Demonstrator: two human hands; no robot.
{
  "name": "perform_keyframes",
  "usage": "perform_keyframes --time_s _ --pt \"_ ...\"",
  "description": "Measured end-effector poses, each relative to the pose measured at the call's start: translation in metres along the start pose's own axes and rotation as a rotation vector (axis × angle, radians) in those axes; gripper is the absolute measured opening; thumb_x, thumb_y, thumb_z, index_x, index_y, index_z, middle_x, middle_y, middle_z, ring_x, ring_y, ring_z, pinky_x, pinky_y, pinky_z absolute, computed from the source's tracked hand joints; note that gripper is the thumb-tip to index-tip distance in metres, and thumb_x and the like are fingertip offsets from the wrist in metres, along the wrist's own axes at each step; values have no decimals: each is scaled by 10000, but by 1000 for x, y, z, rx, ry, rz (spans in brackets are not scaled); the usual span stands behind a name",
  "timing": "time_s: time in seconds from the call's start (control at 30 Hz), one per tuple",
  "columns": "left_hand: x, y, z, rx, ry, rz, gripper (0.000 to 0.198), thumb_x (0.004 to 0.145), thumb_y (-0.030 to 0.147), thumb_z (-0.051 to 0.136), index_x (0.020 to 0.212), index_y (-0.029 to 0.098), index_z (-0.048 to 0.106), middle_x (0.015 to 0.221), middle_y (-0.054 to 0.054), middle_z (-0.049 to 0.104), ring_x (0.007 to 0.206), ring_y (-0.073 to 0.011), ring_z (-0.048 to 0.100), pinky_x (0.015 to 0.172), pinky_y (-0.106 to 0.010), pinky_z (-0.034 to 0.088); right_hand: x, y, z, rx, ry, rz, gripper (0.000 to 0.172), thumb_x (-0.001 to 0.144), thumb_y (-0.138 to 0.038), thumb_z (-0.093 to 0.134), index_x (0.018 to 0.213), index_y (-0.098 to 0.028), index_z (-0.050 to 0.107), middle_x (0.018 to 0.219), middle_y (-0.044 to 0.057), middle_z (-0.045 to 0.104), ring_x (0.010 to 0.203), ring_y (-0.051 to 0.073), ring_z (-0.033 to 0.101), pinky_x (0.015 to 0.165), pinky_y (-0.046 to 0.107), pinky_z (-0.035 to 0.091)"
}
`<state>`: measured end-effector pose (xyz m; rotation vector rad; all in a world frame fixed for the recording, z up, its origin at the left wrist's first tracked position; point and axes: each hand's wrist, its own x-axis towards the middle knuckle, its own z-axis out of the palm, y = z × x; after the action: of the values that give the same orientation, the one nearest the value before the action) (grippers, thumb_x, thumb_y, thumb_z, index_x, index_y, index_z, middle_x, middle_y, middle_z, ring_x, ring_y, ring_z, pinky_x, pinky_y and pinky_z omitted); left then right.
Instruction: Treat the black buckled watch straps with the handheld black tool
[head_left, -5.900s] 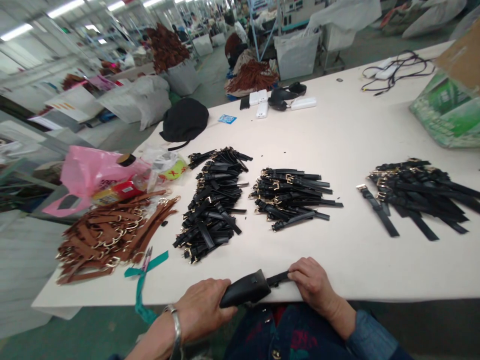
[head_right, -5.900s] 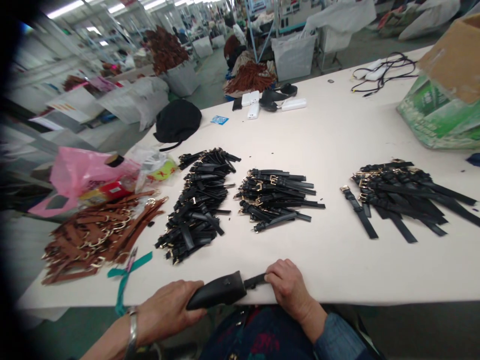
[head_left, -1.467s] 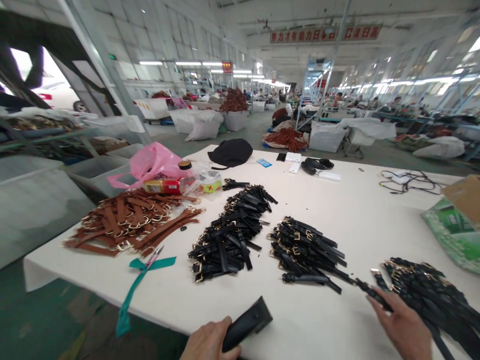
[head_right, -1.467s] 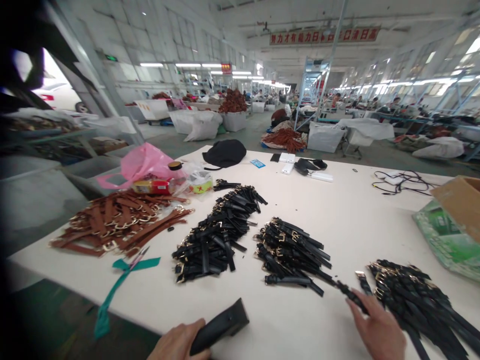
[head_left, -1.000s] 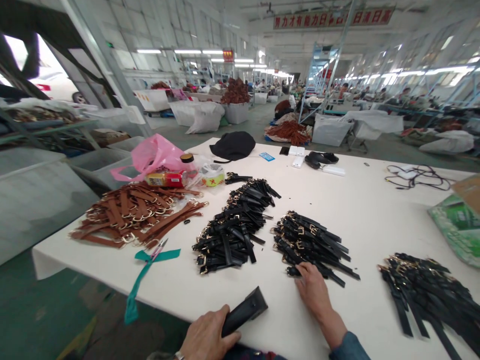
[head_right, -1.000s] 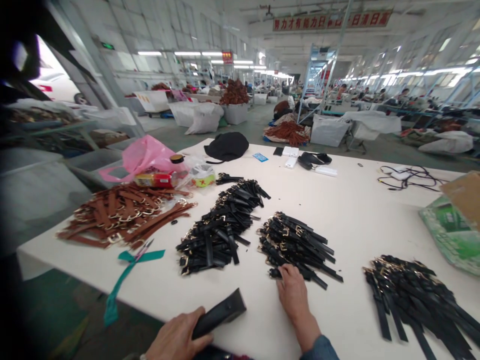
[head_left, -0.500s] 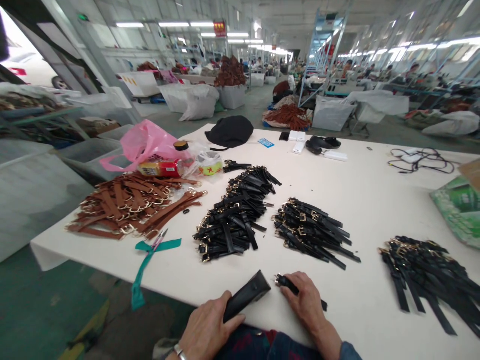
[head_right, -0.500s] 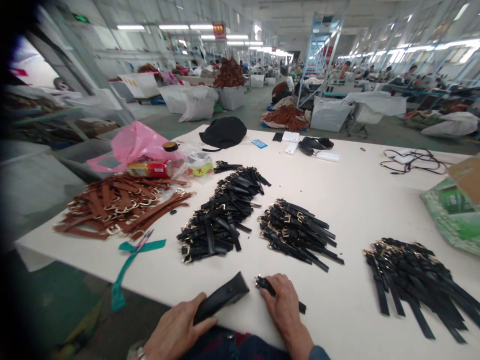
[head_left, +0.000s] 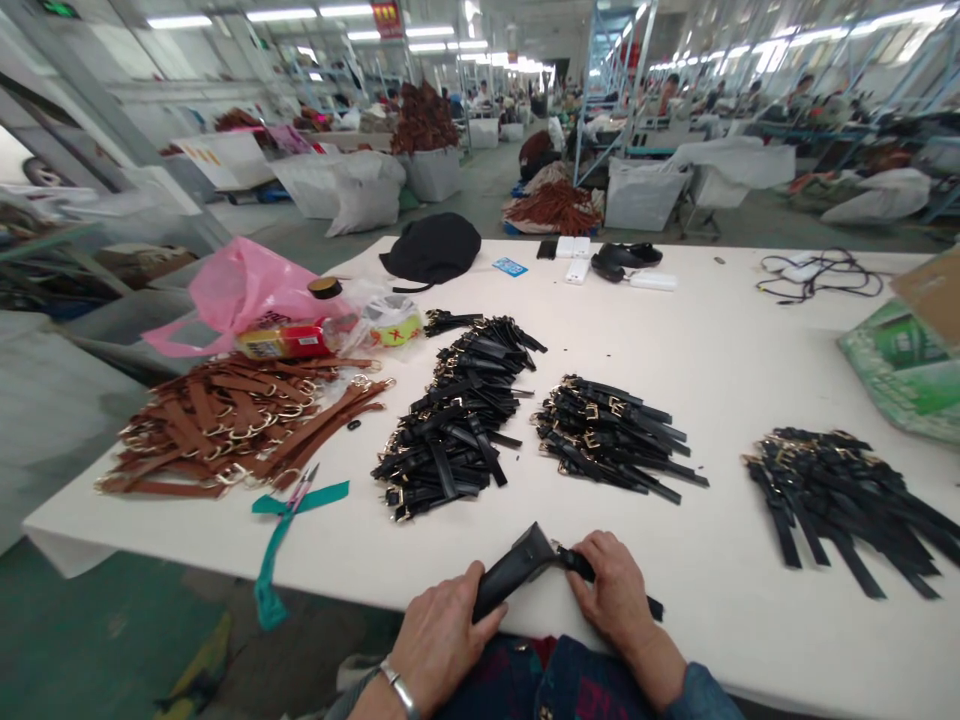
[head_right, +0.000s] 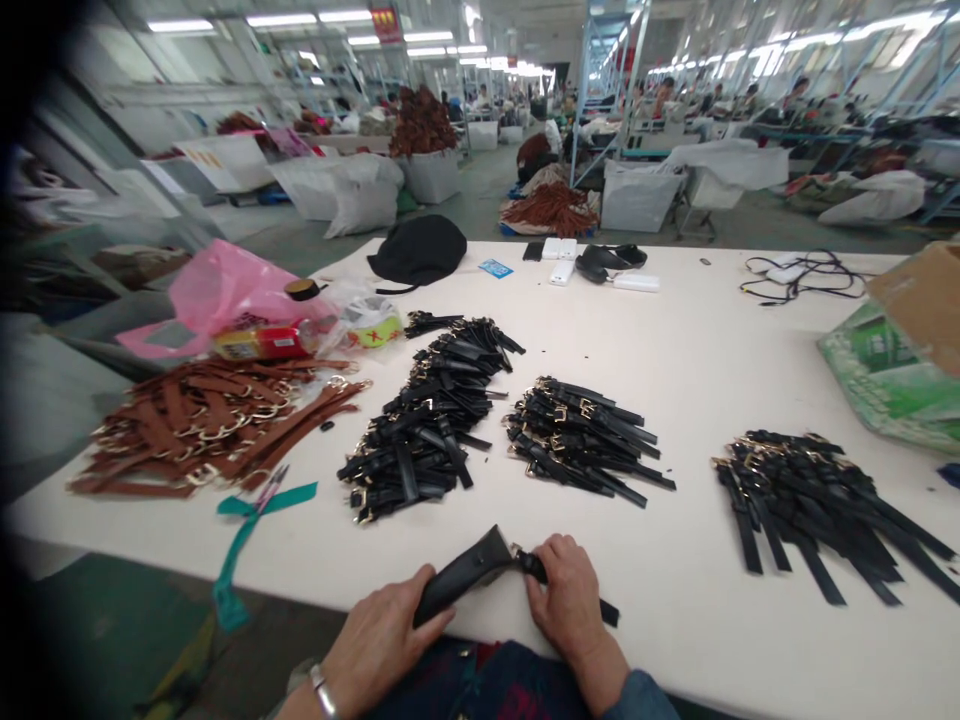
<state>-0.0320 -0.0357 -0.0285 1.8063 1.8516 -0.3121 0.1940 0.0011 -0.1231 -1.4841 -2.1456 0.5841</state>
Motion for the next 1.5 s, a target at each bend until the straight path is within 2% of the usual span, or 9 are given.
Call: perform_keyframes --time_s 0.13,0.3,0.43,0.63,0.83,1.07,1.33,1.5 --pt "-3 -6 2 1 -29 9 425 795 479 372 1122 218 450 960 -64 656 914 -222 586 779 -320 405 -4 -2 -9 -81 -64 57 127 717 -180 567 839 -210 588 789 43 519 789 204 472 709 322 354" --pt "-2 -2 -4 -9 -3 23 423 801 509 346 1111 239 447 927 -56 657 878 -207 594 731 -292 408 -5 1 -8 -51 -87 51 144 721 -198 587 864 -213 597 791 44 523 793 206 471 704 319 351" --pt "4 10 -7 32 -13 88 358 794 493 363 1036 253 471 890 -40 659 847 -217 600 705 -304 413 -6 6 -7 -10 -53 24 153 735 -221 587 887 -212 602 792 49 530 789 207 473 698 323 357" --pt "12 18 -6 109 -55 58 369 796 487 344 1023 227 473 862 -66 659 802 -231 613 668 -320 428 -9 13 -7 66 -3 -48 156 751 -239 562 898 -210 607 787 50 540 768 198 488 680 323 379" --pt "13 20 -11 142 -65 57 354 797 469 347 1014 219 474 874 -73 660 820 -231 613 689 -328 437 -14 22 -13 145 30 -58 104 737 -187 525 816 -191 592 749 45 528 751 190 493 650 308 403" --pt "13 25 -15 193 -65 49 342 797 463 347 1004 222 472 859 -69 661 802 -230 618 669 -327 439 -13 14 -11 70 20 -88 289 754 -296 585 1033 -222 579 877 67 568 812 209 500 706 346 386" --pt "14 25 -30 323 -82 104 320 794 434 347 993 216 469 845 -63 651 808 -239 612 671 -335 444 -12 18 -2 132 68 -39 160 789 -254 558 925 -236 641 816 45 585 783 186 512 704 331 373" --pt "11 24 -32 347 -96 148 294 788 417 380 1000 231 461 878 -54 644 822 -230 607 687 -331 439 -13 20 -1 190 106 -33 147 787 -237 545 893 -219 644 891 60 586 838 199 515 732 350 394"
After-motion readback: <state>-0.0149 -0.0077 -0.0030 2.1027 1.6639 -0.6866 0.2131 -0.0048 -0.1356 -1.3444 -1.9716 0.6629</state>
